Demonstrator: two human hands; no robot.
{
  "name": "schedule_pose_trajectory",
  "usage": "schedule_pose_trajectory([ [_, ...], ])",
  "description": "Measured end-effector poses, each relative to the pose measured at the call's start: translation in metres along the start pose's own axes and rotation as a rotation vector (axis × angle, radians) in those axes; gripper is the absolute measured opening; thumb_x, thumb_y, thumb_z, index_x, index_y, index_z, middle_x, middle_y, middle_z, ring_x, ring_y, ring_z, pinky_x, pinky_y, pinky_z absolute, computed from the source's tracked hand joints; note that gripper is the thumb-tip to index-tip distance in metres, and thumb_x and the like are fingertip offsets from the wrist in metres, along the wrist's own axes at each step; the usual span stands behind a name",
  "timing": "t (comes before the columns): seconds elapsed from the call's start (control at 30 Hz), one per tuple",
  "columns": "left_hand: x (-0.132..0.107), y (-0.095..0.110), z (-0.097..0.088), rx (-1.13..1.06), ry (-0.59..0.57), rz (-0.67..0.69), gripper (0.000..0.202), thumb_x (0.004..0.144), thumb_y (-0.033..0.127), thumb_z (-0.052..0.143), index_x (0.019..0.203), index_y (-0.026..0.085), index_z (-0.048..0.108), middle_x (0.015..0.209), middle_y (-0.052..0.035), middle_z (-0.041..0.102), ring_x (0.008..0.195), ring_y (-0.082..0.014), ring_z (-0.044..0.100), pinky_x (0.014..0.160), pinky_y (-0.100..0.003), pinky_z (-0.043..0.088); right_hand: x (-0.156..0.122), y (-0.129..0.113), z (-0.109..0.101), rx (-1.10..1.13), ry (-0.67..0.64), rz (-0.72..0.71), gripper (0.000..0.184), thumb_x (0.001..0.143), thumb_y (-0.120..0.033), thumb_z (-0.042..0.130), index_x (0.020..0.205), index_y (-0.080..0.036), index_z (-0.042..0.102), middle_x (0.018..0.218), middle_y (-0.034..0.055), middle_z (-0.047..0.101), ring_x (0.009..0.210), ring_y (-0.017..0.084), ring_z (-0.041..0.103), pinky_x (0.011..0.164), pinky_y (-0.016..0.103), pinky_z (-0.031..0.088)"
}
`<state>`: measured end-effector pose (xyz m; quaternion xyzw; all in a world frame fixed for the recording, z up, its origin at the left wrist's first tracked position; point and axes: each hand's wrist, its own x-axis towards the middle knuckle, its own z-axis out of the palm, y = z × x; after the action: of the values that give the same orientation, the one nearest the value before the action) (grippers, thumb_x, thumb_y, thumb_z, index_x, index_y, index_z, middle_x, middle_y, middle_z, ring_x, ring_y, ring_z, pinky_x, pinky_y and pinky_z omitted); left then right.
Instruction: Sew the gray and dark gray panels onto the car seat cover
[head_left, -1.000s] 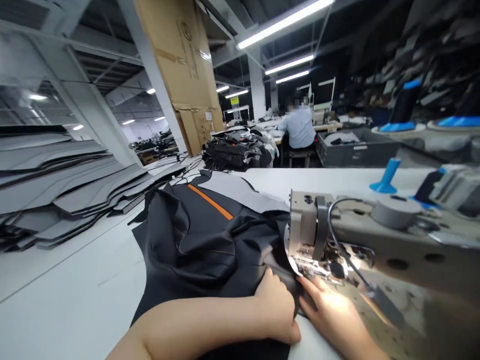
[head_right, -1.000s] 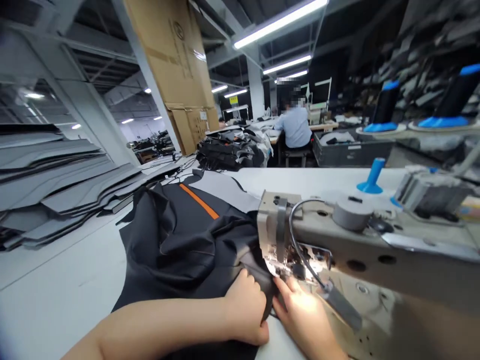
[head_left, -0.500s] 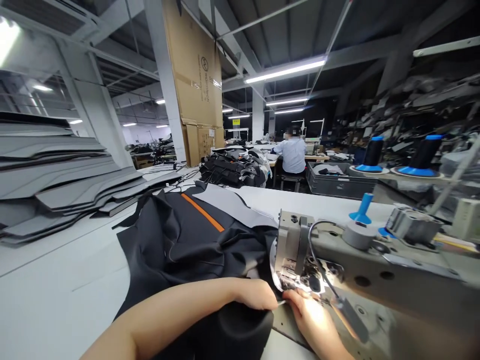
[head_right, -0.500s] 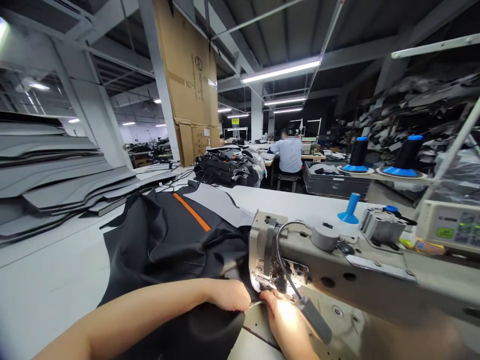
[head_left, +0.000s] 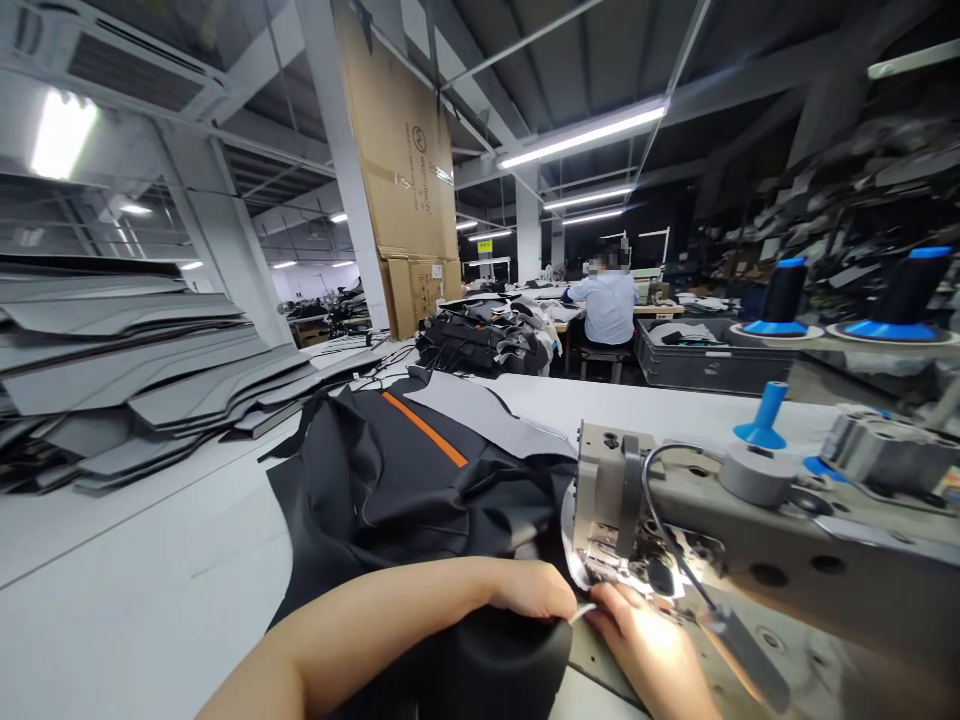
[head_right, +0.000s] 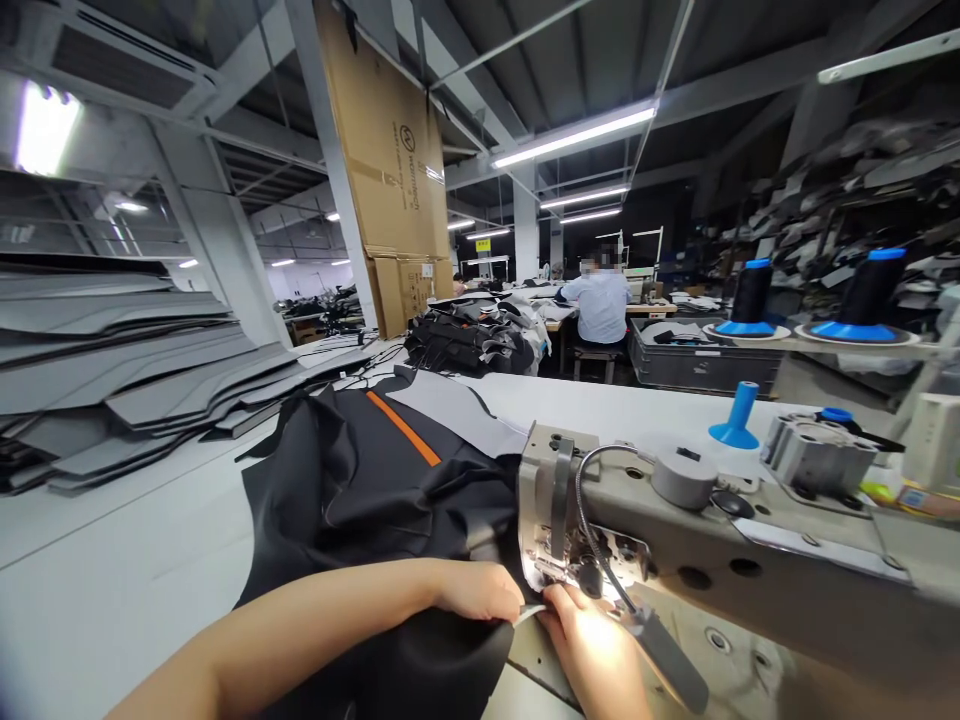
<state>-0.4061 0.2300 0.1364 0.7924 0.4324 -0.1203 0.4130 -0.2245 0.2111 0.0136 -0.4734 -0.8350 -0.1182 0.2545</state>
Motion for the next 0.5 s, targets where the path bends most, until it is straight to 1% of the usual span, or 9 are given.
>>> schedule_pose_trajectory([
  [0.13, -0.001, 0.008, 0.0, 0.148, -0.019, 0.057, 0.03, 0.077, 0.008, 0.045, 0.05, 0.016, 0.036, 0.05, 0.0038, 0.037, 0.051, -0.0099, 0.037, 0.053, -0.024, 0.031, 0.008, -0.005, -0.015, -0.106, 0.001, -0.15, 0.016, 0.086, -0.012, 0.045, 0.085, -0.02, 0.059, 0.084, 0.0037, 0.062, 0.074, 0.02, 0.061, 0.059, 0.026, 0.043],
  [0.2, 0.001, 0.009, 0.005, 0.227, -0.019, 0.076, 0.031, 0.076, 0.01, 0.049, 0.049, 0.016, 0.036, 0.05, 0.0036, 0.038, 0.052, -0.0106, 0.037, 0.054, -0.024, 0.03, 0.012, -0.004, -0.021, -0.127, -0.012, -0.215, 0.018, 0.084, -0.008, 0.043, 0.082, -0.019, 0.057, 0.085, 0.0049, 0.06, 0.076, 0.021, 0.059, 0.059, 0.027, 0.04],
  [0.27, 0.004, 0.009, 0.013, 0.301, -0.001, 0.08, 0.029, 0.076, 0.016, 0.051, 0.05, 0.017, 0.038, 0.053, 0.0027, 0.041, 0.055, -0.0122, 0.04, 0.054, -0.025, 0.03, 0.014, -0.003, -0.024, -0.128, -0.036, -0.269, 0.019, 0.085, -0.007, 0.041, 0.081, -0.018, 0.056, 0.084, 0.0051, 0.058, 0.076, 0.021, 0.057, 0.058, 0.027, 0.037],
  [0.33, 0.006, 0.008, 0.023, 0.359, 0.033, 0.067, 0.026, 0.077, 0.022, 0.05, 0.053, 0.017, 0.041, 0.058, 0.0007, 0.048, 0.059, -0.0145, 0.045, 0.055, -0.025, 0.03, 0.016, -0.003, -0.026, -0.126, -0.064, -0.315, 0.02, 0.086, -0.008, 0.04, 0.082, -0.018, 0.056, 0.081, 0.0043, 0.057, 0.074, 0.02, 0.055, 0.058, 0.028, 0.035],
  [0.4, 0.005, 0.007, 0.031, 0.453, 0.052, 0.085, 0.024, 0.08, 0.026, 0.047, 0.057, 0.018, 0.048, 0.065, -0.0013, 0.055, 0.062, -0.016, 0.05, 0.055, -0.026, 0.032, 0.019, -0.008, -0.027, -0.131, -0.093, -0.342, 0.018, 0.086, -0.008, 0.042, 0.082, -0.018, 0.056, 0.078, 0.0041, 0.056, 0.07, 0.019, 0.054, 0.06, 0.029, 0.035],
  [0.5, -0.004, 0.007, 0.035, 0.666, 0.076, 0.206, 0.027, 0.084, 0.029, 0.045, 0.063, 0.019, 0.058, 0.068, -0.0017, 0.061, 0.062, -0.016, 0.053, 0.052, -0.026, 0.035, 0.021, -0.022, -0.028, -0.168, -0.13, -0.33, 0.016, 0.081, -0.006, 0.046, 0.075, -0.017, 0.056, 0.073, 0.0056, 0.056, 0.061, 0.018, 0.051, 0.057, 0.03, 0.035],
])
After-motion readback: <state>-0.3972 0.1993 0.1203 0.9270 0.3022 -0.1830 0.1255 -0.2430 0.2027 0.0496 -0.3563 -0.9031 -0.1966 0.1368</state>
